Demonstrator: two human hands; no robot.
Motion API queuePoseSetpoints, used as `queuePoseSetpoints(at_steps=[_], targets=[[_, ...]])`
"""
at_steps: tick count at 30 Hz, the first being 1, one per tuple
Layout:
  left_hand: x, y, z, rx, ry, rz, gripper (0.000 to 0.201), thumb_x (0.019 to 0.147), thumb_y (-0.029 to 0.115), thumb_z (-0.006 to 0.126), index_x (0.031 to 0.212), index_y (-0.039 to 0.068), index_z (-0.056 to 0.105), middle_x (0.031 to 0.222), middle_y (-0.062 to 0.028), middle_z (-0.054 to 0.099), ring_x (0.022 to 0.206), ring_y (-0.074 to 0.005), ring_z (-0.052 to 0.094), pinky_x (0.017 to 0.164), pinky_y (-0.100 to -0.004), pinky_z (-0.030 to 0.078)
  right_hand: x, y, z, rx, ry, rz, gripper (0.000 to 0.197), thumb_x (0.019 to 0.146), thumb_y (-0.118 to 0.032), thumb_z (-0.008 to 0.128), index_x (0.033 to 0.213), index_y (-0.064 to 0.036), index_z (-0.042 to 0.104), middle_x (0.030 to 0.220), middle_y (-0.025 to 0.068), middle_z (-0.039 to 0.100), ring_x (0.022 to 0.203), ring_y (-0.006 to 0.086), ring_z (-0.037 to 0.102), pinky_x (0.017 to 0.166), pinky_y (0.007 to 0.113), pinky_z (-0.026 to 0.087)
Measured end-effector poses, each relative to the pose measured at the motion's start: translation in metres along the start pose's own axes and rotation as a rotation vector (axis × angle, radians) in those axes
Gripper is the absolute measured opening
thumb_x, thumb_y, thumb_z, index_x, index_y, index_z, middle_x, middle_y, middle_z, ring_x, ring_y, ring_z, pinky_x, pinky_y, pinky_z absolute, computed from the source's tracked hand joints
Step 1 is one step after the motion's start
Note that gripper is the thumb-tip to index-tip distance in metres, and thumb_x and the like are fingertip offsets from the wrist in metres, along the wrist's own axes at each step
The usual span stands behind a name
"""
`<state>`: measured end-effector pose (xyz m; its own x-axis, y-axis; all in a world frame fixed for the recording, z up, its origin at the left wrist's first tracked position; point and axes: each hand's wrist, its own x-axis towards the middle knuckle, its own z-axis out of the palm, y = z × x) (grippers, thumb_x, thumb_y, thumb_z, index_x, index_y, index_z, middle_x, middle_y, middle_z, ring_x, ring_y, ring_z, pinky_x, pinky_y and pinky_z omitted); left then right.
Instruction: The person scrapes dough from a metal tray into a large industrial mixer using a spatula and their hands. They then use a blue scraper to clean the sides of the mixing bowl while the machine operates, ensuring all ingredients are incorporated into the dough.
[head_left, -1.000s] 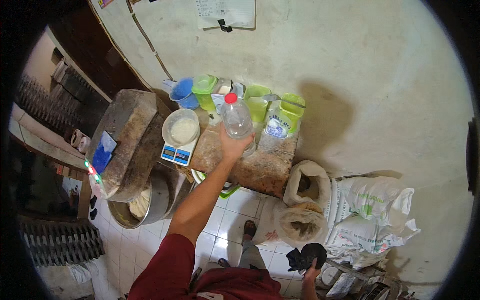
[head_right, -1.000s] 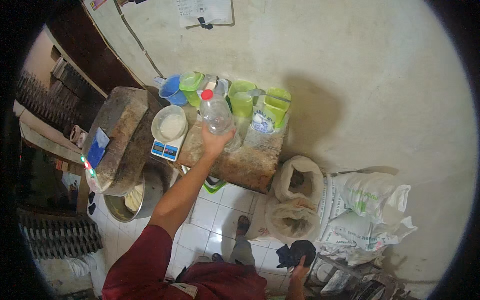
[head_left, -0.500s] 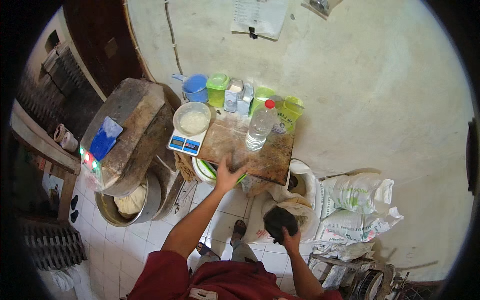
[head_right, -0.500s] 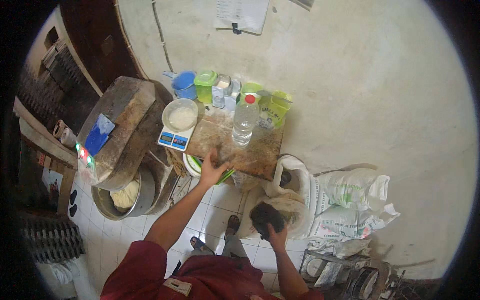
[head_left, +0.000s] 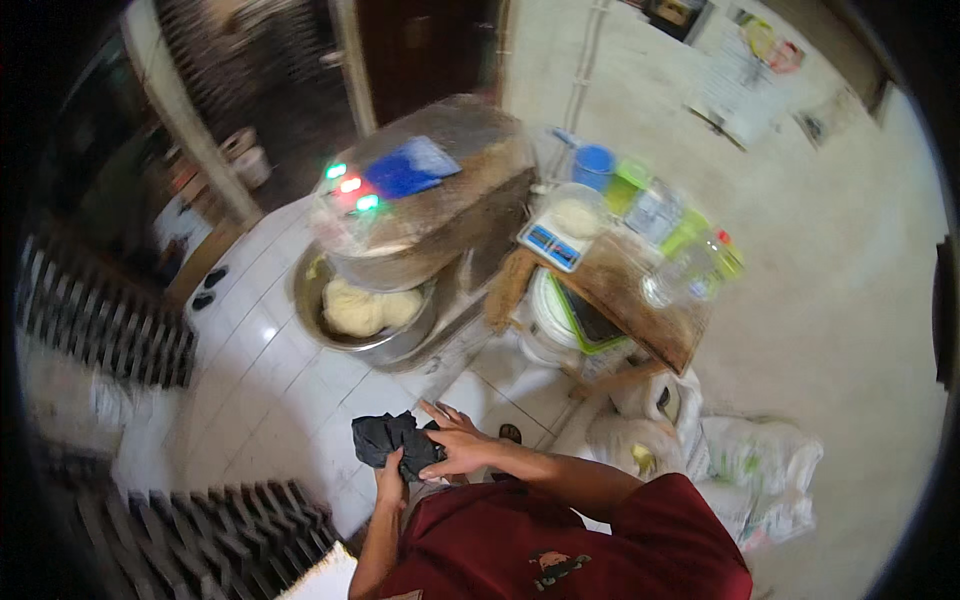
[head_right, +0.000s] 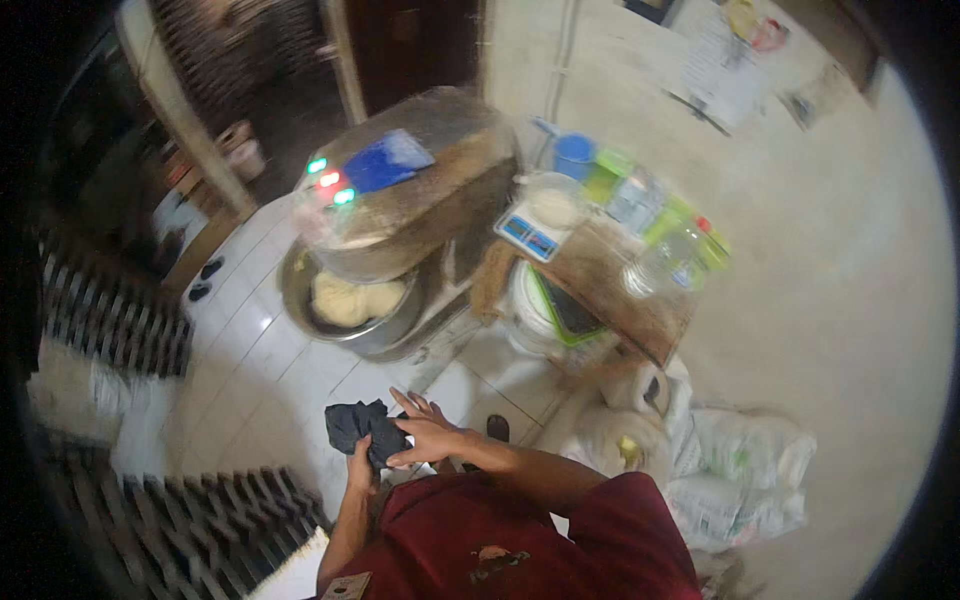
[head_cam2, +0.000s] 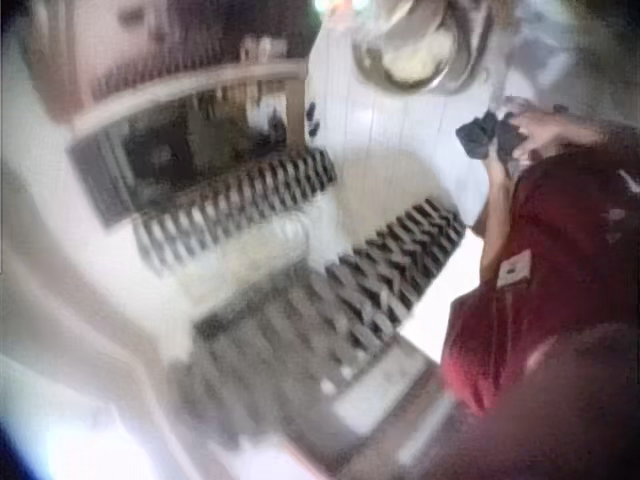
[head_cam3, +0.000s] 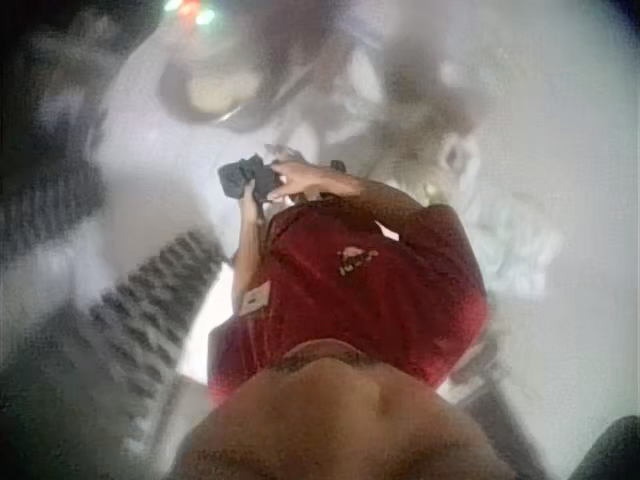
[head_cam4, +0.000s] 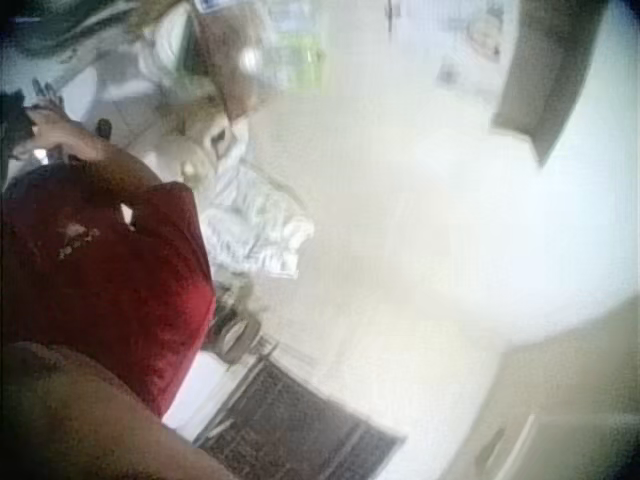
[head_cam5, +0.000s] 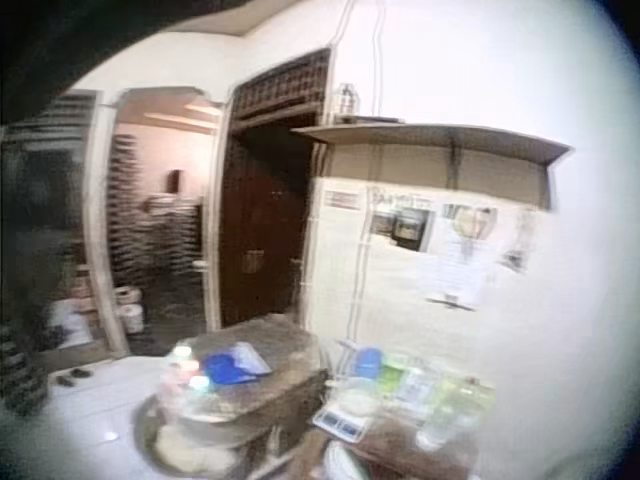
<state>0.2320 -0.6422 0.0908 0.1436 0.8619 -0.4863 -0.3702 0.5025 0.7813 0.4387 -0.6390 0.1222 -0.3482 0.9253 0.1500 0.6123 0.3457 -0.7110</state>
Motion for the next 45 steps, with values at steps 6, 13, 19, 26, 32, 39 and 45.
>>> queuePoseSetpoints(at_steps=[6, 13, 19, 26, 32, 39, 45], targets=[[-0.086, 0.009, -0.147, -0.198, 0.549, 0.152, 0.037, 0.089, 0.025, 0.062, 0.120, 0.003, 0.062, 0.111, -0.0086, 0.066, 0.099, -0.0235, 0.065, 0.090, -0.0372, 0.052, 0.041, -0.005, 0.025, 0.421, -0.052, -0.220, 0.014, 0.090, -0.014, 0.072, 0.098, -0.0030, 0.072, 0.105, 0.0125, 0.073, 0.098, 0.0243, 0.070, 0.084, 0.036, 0.055], [-0.250, -0.047, -0.217, 0.327, 1.384, 0.583, 0.064, 0.089, 0.018, 0.071, 0.139, -0.011, 0.044, 0.144, -0.0208, 0.052, 0.126, -0.0314, 0.054, 0.110, -0.0416, 0.041, -0.017, 0.101, 0.013, 0.391, -0.184, 0.391, 0.029, 0.091, -0.019, 0.070, 0.115, -0.0026, 0.067, 0.112, 0.0150, 0.071, 0.098, 0.0248, 0.070, 0.082, 0.041, 0.056], [-0.334, -0.208, -0.303, 0.849, 1.167, -0.377, 0.092, 0.072, 0.048, 0.082, 0.136, -0.009, 0.049, 0.124, -0.0310, 0.064, 0.119, -0.0455, 0.059, 0.103, -0.0481, 0.045, -0.027, 0.136, 0.022, 0.237, -0.402, 0.356, 0.037, 0.088, -0.025, 0.072, 0.117, -0.0017, 0.066, 0.112, 0.0181, 0.070, 0.093, 0.0283, 0.071, 0.082, 0.040, 0.057], [-0.287, -0.143, -0.259, 1.321, 1.810, -0.255, 0.077, 0.090, 0.049, 0.068, 0.141, -0.004, 0.046, 0.140, -0.0296, 0.047, 0.127, -0.0466, 0.046, 0.102, -0.0574, 0.040, 0.041, 0.127, 0.048, 0.233, -0.324, 0.295, 0.037, 0.088, -0.022, 0.073, 0.119, -0.0014, 0.065, 0.115, 0.0159, 0.069, 0.097, 0.0283, 0.070, 0.084, 0.038, 0.056], [-0.176, -0.034, -0.279, 1.313, 1.349, 0.454, 0.066, 0.095, 0.043, 0.064, 0.140, -0.002, 0.045, 0.151, -0.0262, 0.032, 0.141, -0.0431, 0.030, 0.114, -0.0574, 0.025, 0.137, 0.187, 0.000, 0.156, 0.399, 0.373, 0.030, 0.085, -0.014, 0.075, 0.111, -0.0019, 0.065, 0.100, 0.0089, 0.069, 0.079, 0.0171, 0.064, 0.074, 0.032, 0.053], [-0.053, 0.116, -0.263, 0.883, 0.854, 0.612, 0.064, 0.089, 0.004, 0.063, 0.146, -0.001, 0.035, 0.153, -0.0157, 0.030, 0.133, -0.0329, 0.044, 0.099, -0.0443, 0.044, 0.276, 0.172, -0.153, 0.761, 0.972, 0.646, 0.049, 0.091, -0.034, 0.075, 0.120, -0.0023, 0.052, 0.091, 0.0091, 0.063, 0.078, 0.0173, 0.066, 0.061, 0.031, 0.051], [0.059, 0.176, -0.243, 0.973, 0.606, 0.535, 0.066, 0.092, 0.011, 0.063, 0.150, 0.003, 0.033, 0.146, -0.0137, 0.035, 0.129, -0.0308, 0.045, 0.098, -0.0452, 0.048, 0.355, 0.241, -0.205, -0.255, 1.303, 0.749, 0.063, 0.079, -0.036, 0.085, 0.120, 0.0030, 0.057, 0.102, 0.0173, 0.067, 0.092, 0.0303, 0.068, 0.079, 0.042, 0.055]])
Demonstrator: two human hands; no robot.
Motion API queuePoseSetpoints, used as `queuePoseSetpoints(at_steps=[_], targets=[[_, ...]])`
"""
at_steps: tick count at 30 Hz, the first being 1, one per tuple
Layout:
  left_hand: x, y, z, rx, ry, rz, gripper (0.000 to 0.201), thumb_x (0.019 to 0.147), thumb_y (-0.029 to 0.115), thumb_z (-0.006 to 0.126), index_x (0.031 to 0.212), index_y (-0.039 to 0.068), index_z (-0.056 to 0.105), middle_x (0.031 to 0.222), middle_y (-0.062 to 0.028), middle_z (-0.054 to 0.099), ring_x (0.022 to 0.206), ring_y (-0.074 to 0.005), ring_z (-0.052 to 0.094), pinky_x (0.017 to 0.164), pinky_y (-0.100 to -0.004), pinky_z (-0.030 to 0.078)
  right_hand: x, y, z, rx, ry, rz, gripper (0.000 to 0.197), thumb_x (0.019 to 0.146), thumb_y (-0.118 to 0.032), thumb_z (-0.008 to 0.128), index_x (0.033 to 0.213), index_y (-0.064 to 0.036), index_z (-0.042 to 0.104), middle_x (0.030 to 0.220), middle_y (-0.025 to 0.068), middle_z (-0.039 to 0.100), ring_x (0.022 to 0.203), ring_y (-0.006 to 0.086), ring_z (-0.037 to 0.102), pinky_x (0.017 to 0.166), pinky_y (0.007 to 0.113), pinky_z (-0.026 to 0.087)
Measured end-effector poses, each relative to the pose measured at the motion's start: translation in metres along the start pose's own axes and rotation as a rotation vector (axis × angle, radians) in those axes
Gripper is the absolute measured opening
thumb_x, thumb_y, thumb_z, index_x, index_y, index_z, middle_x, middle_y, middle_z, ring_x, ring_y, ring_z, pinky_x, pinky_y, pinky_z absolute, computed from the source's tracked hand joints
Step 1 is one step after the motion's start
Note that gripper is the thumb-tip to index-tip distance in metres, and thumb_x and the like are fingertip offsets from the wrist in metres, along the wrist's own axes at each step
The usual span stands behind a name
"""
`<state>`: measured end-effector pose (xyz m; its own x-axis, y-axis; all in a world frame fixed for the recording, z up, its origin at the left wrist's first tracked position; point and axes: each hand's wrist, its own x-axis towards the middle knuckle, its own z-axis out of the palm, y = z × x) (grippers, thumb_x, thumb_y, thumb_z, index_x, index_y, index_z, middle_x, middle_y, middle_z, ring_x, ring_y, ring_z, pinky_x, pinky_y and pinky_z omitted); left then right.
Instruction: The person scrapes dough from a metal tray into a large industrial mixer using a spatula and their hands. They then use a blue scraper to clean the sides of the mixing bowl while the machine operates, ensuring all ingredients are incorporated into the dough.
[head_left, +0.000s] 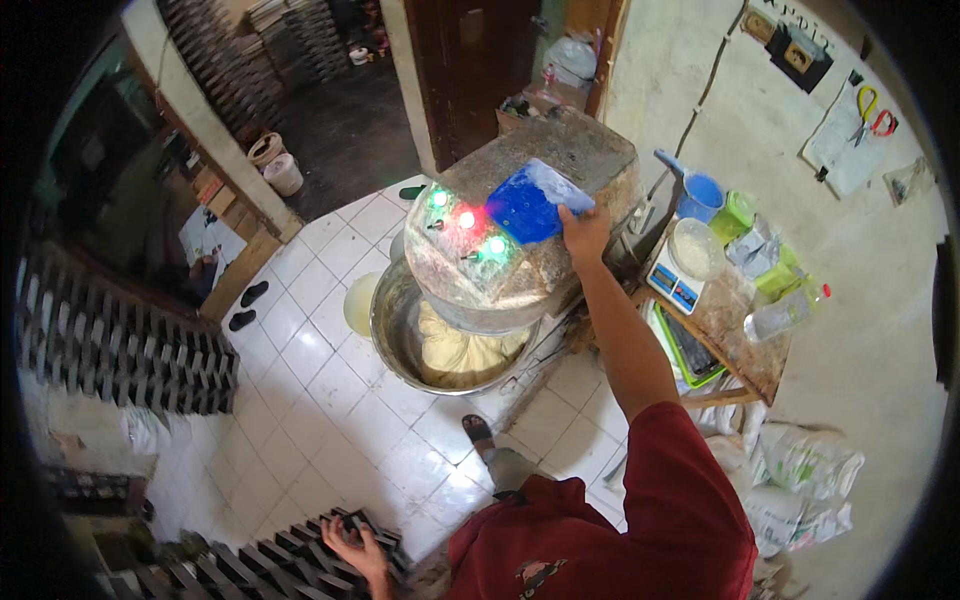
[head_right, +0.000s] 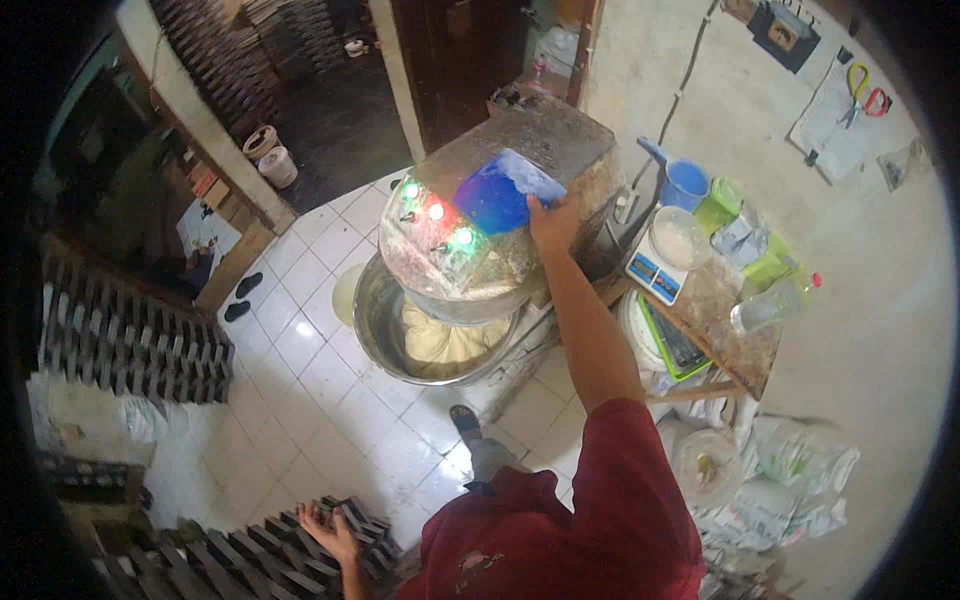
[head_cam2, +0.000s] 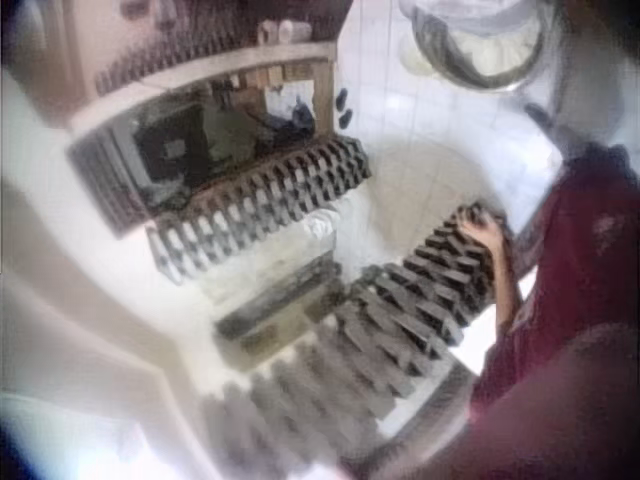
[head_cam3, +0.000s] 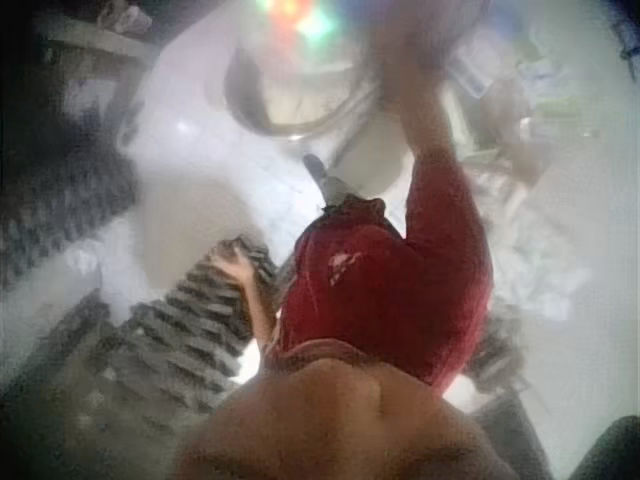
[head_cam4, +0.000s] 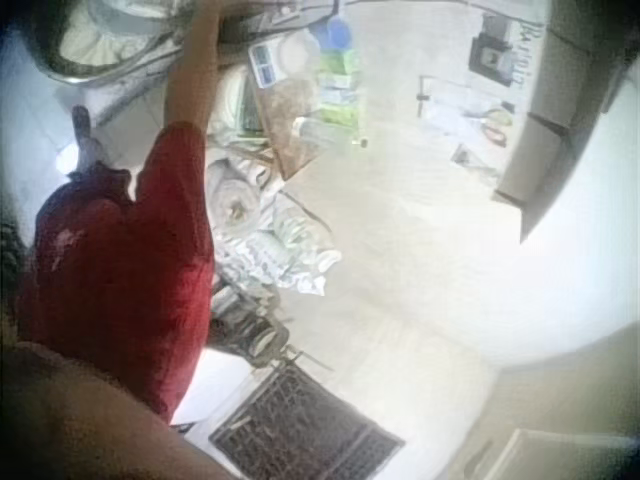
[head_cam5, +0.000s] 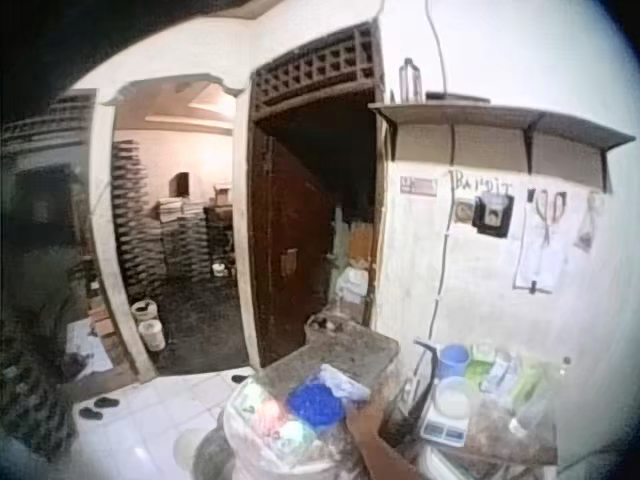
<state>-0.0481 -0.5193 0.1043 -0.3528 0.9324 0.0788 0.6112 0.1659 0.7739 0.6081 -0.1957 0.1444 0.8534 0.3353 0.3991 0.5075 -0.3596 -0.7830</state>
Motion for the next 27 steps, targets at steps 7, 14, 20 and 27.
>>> queuePoseSetpoints(at_steps=[7, 14, 20, 27], targets=[[0.083, -0.006, 0.026, -0.036, -0.166, 0.098, 0.066, 0.095, 0.018, 0.065, 0.150, 0.003, 0.032, 0.147, -0.0169, 0.034, 0.129, -0.0344, 0.046, 0.092, -0.0476, 0.052, 0.017, -0.052, 0.025, -0.181, -0.242, 0.117, 0.044, 0.085, -0.030, 0.076, 0.118, -0.0056, 0.062, 0.125, 0.0213, 0.058, 0.106, 0.0395, 0.060, 0.090, 0.053, 0.049], [0.164, 0.010, 0.040, -0.114, -0.096, -0.097, 0.062, 0.088, 0.010, 0.066, 0.144, -0.001, 0.040, 0.151, -0.0151, 0.033, 0.127, -0.0313, 0.049, 0.092, -0.0410, 0.048, -0.028, -0.070, 0.012, -0.359, -0.405, -0.591, 0.069, 0.090, -0.056, 0.062, 0.142, -0.0104, 0.052, 0.150, 0.0223, 0.044, 0.143, 0.0469, 0.031, 0.115, 0.060, 0.028], [0.243, -0.012, 0.063, -0.087, -0.299, 0.010, 0.057, 0.086, 0.008, 0.068, 0.137, 0.000, 0.043, 0.142, -0.0186, 0.039, 0.127, -0.0359, 0.048, 0.091, -0.0475, 0.053, -0.015, -0.081, 0.051, -0.414, -0.545, -0.466, 0.080, 0.088, -0.062, 0.063, 0.144, -0.0071, 0.049, 0.156, 0.0234, 0.035, 0.147, 0.0457, 0.027, 0.117, 0.063, 0.022], [0.367, -0.052, 0.051, -0.147, -0.409, 0.041, 0.056, 0.087, 0.007, 0.068, 0.137, 0.000, 0.044, 0.146, -0.0148, 0.038, 0.124, -0.0319, 0.050, 0.091, -0.0459, 0.049, -0.006, -0.133, 0.070, -0.699, -0.625, -0.165, 0.126, 0.067, -0.081, 0.069, 0.153, 0.0031, 0.029, 0.163, 0.0265, 0.021, 0.150, 0.0496, 0.016, 0.118, 0.068, 0.014]])
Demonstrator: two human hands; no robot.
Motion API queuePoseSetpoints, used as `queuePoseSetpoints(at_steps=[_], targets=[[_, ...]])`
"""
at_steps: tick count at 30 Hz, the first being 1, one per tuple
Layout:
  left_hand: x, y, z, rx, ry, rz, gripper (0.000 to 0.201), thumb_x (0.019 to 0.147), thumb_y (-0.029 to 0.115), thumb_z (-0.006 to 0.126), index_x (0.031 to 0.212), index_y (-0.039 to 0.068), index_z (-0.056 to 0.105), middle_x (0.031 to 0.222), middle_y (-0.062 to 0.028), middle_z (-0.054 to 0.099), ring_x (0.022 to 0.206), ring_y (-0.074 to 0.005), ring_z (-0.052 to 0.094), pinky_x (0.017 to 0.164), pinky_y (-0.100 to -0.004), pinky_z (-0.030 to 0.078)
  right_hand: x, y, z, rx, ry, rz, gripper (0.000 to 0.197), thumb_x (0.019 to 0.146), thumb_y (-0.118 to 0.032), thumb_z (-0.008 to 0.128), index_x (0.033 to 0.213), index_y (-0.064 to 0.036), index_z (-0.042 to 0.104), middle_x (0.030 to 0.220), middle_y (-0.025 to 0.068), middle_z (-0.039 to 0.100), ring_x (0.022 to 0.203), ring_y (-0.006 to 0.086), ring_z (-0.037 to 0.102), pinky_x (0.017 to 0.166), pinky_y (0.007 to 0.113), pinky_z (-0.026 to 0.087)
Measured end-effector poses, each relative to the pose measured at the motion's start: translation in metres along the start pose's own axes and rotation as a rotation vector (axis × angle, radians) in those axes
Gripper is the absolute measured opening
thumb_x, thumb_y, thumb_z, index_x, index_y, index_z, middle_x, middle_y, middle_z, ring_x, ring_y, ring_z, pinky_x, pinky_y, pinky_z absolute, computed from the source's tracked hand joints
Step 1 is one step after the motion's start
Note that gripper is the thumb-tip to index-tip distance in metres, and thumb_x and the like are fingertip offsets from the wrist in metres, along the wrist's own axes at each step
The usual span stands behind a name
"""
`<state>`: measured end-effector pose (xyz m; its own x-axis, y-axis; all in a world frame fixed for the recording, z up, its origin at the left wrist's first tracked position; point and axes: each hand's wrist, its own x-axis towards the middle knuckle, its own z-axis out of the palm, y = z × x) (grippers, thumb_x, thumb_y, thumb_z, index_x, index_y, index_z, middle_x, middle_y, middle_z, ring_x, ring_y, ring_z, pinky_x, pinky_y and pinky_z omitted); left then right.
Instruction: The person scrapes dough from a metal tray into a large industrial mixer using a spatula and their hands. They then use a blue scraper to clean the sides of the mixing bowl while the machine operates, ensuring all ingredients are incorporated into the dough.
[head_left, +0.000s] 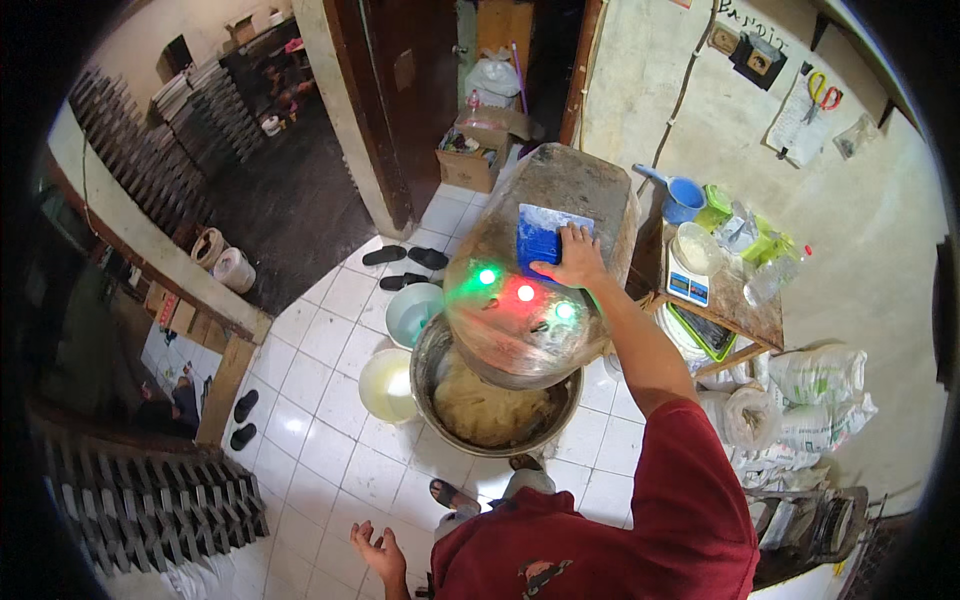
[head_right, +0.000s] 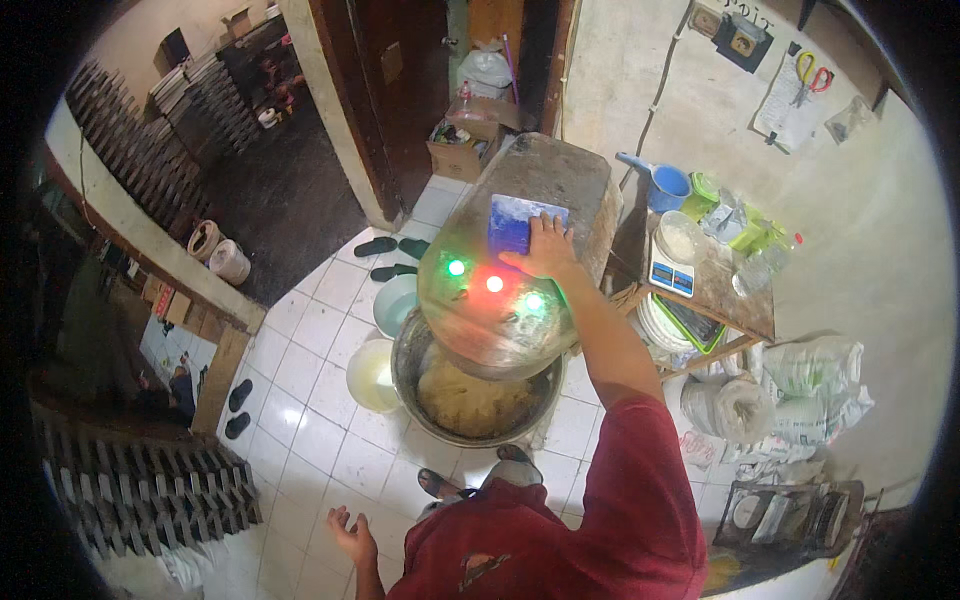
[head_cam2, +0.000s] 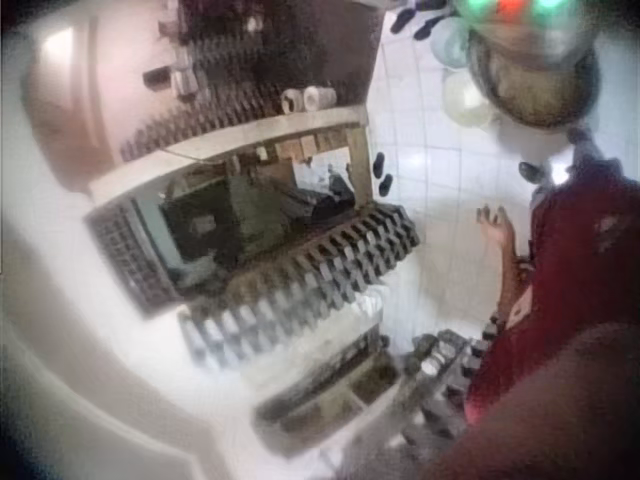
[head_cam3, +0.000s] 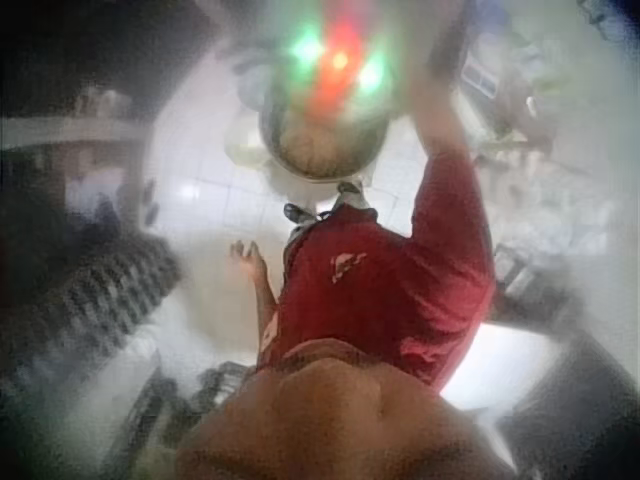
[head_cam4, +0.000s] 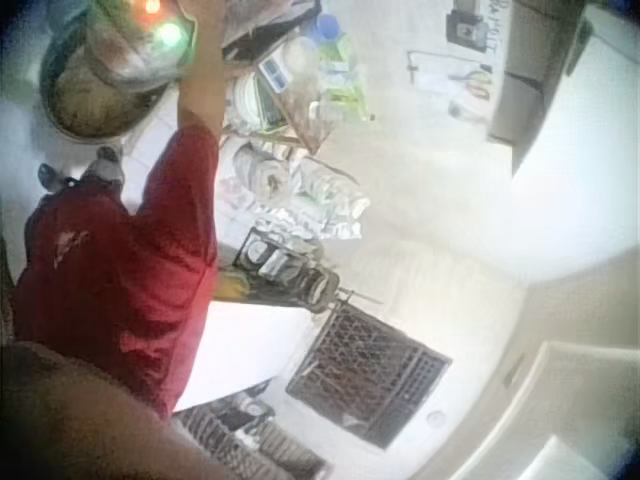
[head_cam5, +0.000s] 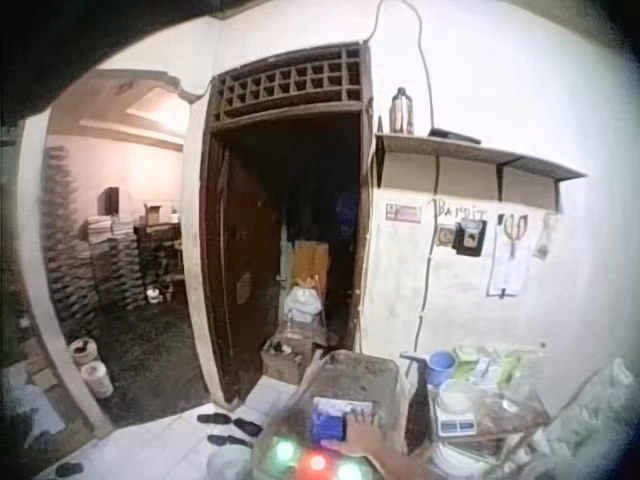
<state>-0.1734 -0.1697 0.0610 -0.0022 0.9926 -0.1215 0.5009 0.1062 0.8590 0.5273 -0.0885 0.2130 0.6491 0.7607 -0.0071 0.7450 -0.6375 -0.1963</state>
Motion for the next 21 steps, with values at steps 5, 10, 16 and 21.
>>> queuePoseSetpoints(at_steps=[5, 10, 16, 21], targets=[[0.050, -0.021, -0.063, 0.039, 0.007, -0.070, 0.053, 0.087, 0.002, 0.068, 0.134, 0.002, 0.045, 0.144, -0.0158, 0.039, 0.122, -0.0332, 0.052, 0.088, -0.0450, 0.050, -0.017, -0.033, -0.016, -0.122, -0.121, -0.012, 0.128, 0.068, -0.084, 0.066, 0.154, 0.0022, 0.027, 0.161, 0.0303, 0.021, 0.149, 0.0502, 0.018, 0.119, 0.064, 0.020], [0.094, -0.028, -0.090, 0.103, -0.058, -0.066, 0.047, 0.087, 0.002, 0.068, 0.130, 0.003, 0.049, 0.141, -0.0154, 0.042, 0.118, -0.0329, 0.055, 0.088, -0.0449, 0.050, -0.037, -0.049, -0.001, -0.094, -0.095, -0.041, 0.121, 0.071, -0.082, 0.065, 0.153, 0.0003, 0.031, 0.161, 0.0291, 0.022, 0.149, 0.0502, 0.020, 0.118, 0.065, 0.020], [0.141, -0.018, -0.067, 0.038, -0.092, -0.021, 0.050, 0.087, 0.000, 0.066, 0.133, 0.002, 0.048, 0.140, -0.0152, 0.045, 0.118, -0.0308, 0.054, 0.087, -0.0409, 0.052, -0.056, -0.071, 0.014, -0.245, 0.111, -0.189, 0.065, 0.099, -0.044, 0.050, 0.145, 0.0020, 0.042, 0.151, 0.0266, 0.043, 0.140, 0.0462, 0.041, 0.109, 0.059, 0.041], [0.135, 0.025, -0.033, -0.020, -0.191, 0.081, 0.047, 0.088, 0.000, 0.066, 0.131, 0.003, 0.049, 0.139, -0.0144, 0.045, 0.118, -0.0300, 0.055, 0.088, -0.0413, 0.052, -0.034, -0.065, 0.002, -0.307, 0.244, -0.229, 0.040, 0.090, -0.016, 0.056, 0.127, -0.0024, 0.057, 0.130, 0.0137, 0.062, 0.120, 0.0323, 0.059, 0.093, 0.044, 0.053]])
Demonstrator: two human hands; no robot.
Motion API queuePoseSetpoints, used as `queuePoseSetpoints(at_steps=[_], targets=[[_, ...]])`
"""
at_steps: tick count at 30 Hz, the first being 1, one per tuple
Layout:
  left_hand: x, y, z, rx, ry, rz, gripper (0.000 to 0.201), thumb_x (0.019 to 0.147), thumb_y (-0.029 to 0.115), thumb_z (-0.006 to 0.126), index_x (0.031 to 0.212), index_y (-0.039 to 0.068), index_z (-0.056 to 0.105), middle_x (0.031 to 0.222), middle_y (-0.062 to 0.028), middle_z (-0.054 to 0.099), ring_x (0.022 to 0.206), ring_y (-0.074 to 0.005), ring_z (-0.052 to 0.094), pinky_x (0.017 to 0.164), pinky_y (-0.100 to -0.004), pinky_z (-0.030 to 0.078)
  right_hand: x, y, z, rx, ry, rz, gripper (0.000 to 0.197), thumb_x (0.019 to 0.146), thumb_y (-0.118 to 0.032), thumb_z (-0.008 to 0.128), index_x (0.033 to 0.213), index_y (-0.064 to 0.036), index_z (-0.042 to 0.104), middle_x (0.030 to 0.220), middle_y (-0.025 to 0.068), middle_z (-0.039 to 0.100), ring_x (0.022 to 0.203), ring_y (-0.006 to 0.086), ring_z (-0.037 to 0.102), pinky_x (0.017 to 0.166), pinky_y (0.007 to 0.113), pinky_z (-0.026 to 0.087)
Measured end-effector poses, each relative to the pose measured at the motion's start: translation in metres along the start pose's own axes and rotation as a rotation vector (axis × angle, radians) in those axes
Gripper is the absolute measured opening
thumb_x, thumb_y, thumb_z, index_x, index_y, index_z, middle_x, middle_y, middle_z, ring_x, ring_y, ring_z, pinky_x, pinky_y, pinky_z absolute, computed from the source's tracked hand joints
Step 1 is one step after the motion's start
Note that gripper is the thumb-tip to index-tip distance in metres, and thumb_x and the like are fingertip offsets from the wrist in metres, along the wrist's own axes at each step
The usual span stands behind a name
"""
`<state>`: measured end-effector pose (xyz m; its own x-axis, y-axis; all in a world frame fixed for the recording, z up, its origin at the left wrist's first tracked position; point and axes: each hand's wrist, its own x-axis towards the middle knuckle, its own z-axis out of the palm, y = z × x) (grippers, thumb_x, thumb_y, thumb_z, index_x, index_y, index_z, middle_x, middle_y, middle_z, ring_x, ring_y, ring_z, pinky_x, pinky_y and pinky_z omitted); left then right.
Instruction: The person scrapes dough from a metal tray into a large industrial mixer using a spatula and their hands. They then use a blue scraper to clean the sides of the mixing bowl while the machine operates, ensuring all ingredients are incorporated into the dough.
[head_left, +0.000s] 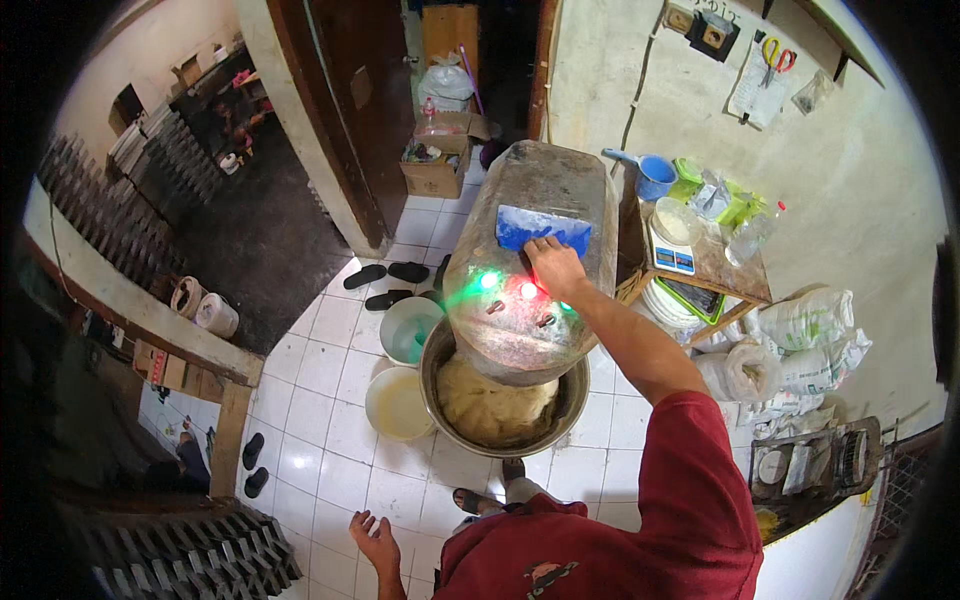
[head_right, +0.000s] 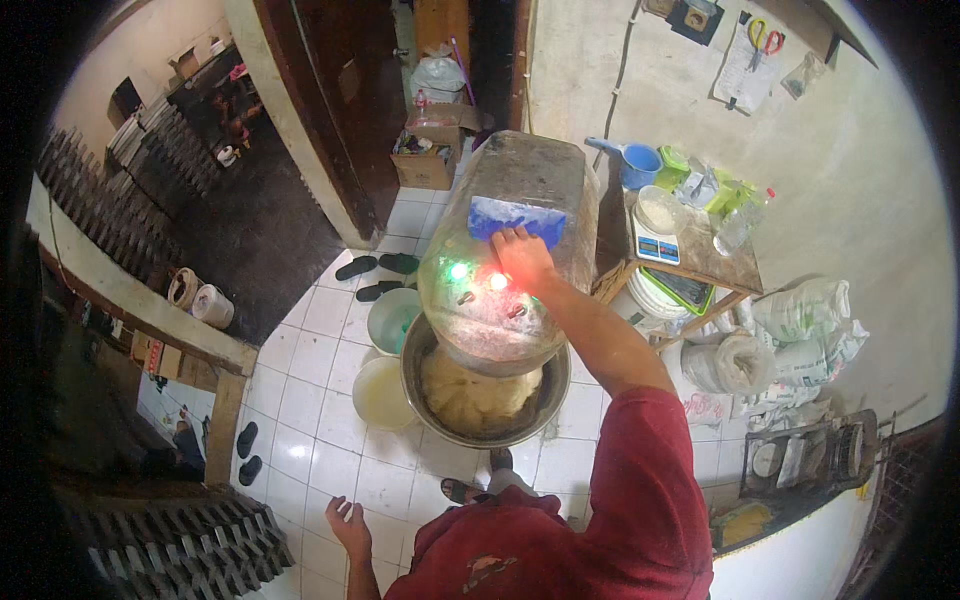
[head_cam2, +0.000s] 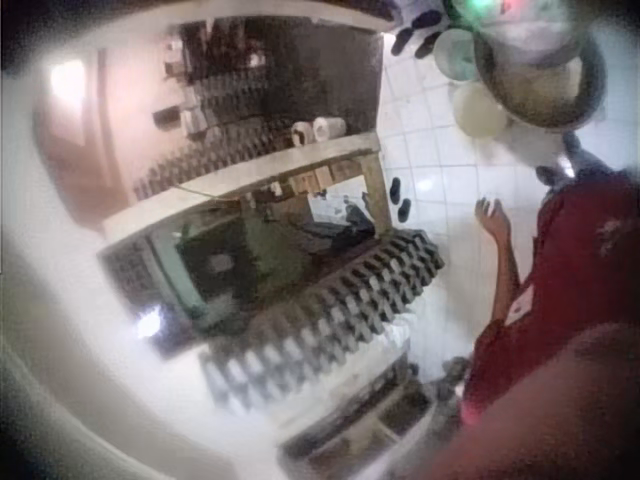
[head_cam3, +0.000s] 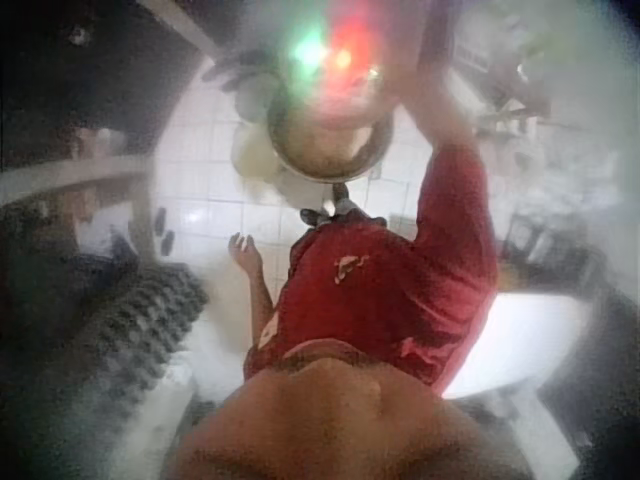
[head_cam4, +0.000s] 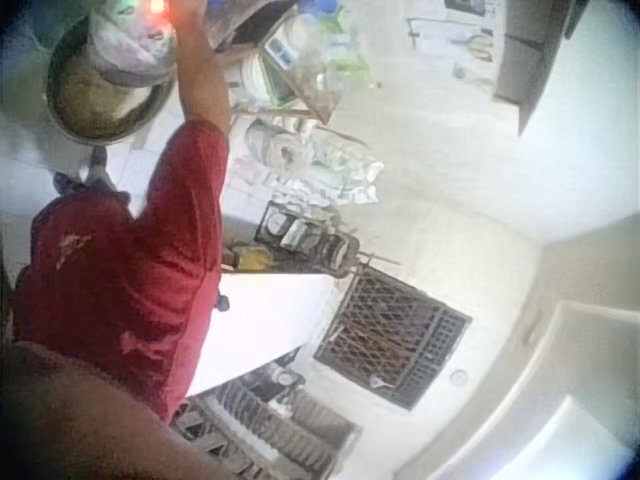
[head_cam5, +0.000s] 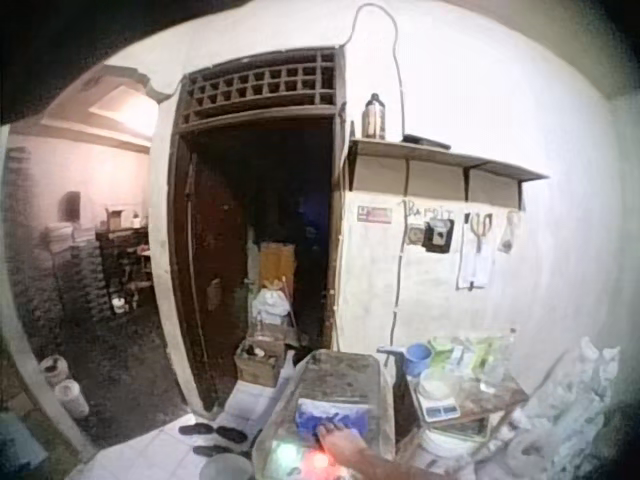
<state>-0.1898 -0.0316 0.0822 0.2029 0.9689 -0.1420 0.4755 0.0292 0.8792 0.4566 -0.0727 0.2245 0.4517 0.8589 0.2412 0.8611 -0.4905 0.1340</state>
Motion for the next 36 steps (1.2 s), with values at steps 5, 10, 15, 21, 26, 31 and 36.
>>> queuePoseSetpoints(at_steps=[5, 10, 15, 21, 26, 31, 36], targets=[[-0.015, -0.007, 0.023, 0.001, -0.004, -0.077, 0.045, 0.088, 0.002, 0.068, 0.129, 0.003, 0.050, 0.134, -0.0136, 0.047, 0.116, -0.0295, 0.055, 0.088, -0.0409, 0.053, 0.005, 0.017, 0.027, 0.046, 0.258, -0.013, 0.025, 0.085, -0.013, 0.062, 0.110, -0.0099, 0.064, 0.105, 0.0078, 0.064, 0.106, 0.0269, 0.059, 0.084, 0.040, 0.052], [-0.035, 0.011, 0.039, 0.031, -0.013, -0.122, 0.043, 0.088, 0.004, 0.069, 0.127, 0.003, 0.051, 0.134, -0.0135, 0.048, 0.115, -0.0293, 0.056, 0.090, -0.0423, 0.051, 0.014, 0.025, 0.027, 0.363, 0.577, 0.121, 0.018, 0.082, -0.010, 0.067, 0.101, -0.0089, 0.066, 0.094, 0.0098, 0.061, 0.098, 0.0312, 0.057, 0.082, 0.043, 0.047], [-0.034, 0.002, 0.042, 0.055, 0.029, -0.032, 0.039, 0.086, 0.002, 0.070, 0.122, 0.003, 0.055, 0.134, -0.0161, 0.048, 0.111, -0.0293, 0.058, 0.087, -0.0405, 0.053, 0.032, 0.042, 0.017, 0.316, 0.633, 0.061, 0.022, 0.081, -0.006, 0.065, 0.103, -0.0064, 0.065, 0.097, 0.0128, 0.061, 0.098, 0.0336, 0.057, 0.082, 0.046, 0.048], [-0.019, 0.017, 0.053, 0.003, -0.024, -0.009, 0.042, 0.087, 0.007, 0.071, 0.124, 0.001, 0.053, 0.133, -0.0157, 0.049, 0.109, -0.0285, 0.060, 0.089, -0.0398, 0.054, 0.054, 0.088, -0.025, 0.238, 0.568, 0.206, 0.033, 0.081, -0.008, 0.065, 0.114, -0.0047, 0.062, 0.105, 0.0160, 0.059, 0.104, 0.0372, 0.056, 0.087, 0.048, 0.049], [0.004, 0.005, 0.042, 0.027, -0.044, 0.043, 0.040, 0.085, 0.005, 0.071, 0.122, 0.002, 0.055, 0.131, -0.0159, 0.047, 0.107, -0.0284, 0.059, 0.081, -0.0393, 0.056, 0.044, 0.079, -0.043, 0.280, 0.333, 0.346, 0.034, 0.082, -0.009, 0.070, 0.113, -0.0037, 0.057, 0.113, 0.0184, 0.062, 0.104, 0.0389, 0.064, 0.082, 0.049, 0.055], [0.025, -0.088, -0.014, 0.160, -0.026, -0.006, 0.040, 0.084, 0.008, 0.072, 0.120, -0.001, 0.055, 0.123, -0.0170, 0.050, 0.103, -0.0291, 0.061, 0.080, -0.0388, 0.055, 0.004, 0.032, -0.095, 0.622, 0.863, 0.484, 0.031, 0.089, -0.009, 0.070, 0.113, -0.0013, 0.051, 0.094, 0.0182, 0.066, 0.084, 0.0329, 0.067, 0.079, 0.040, 0.053], [0.042, -0.195, -0.064, 0.415, -0.083, -0.295, 0.044, 0.083, 0.022, 0.075, 0.116, -0.004, 0.063, 0.123, -0.0222, 0.058, 0.110, -0.0349, 0.061, 0.099, -0.0434, 0.048, -0.082, -0.105, -0.072, 1.414, 0.632, 0.775, 0.040, 0.088, -0.012, 0.076, 0.122, 0.0022, 0.060, 0.110, 0.0103, 0.069, 0.095, 0.0179, 0.064, 0.089, 0.033, 0.050]])
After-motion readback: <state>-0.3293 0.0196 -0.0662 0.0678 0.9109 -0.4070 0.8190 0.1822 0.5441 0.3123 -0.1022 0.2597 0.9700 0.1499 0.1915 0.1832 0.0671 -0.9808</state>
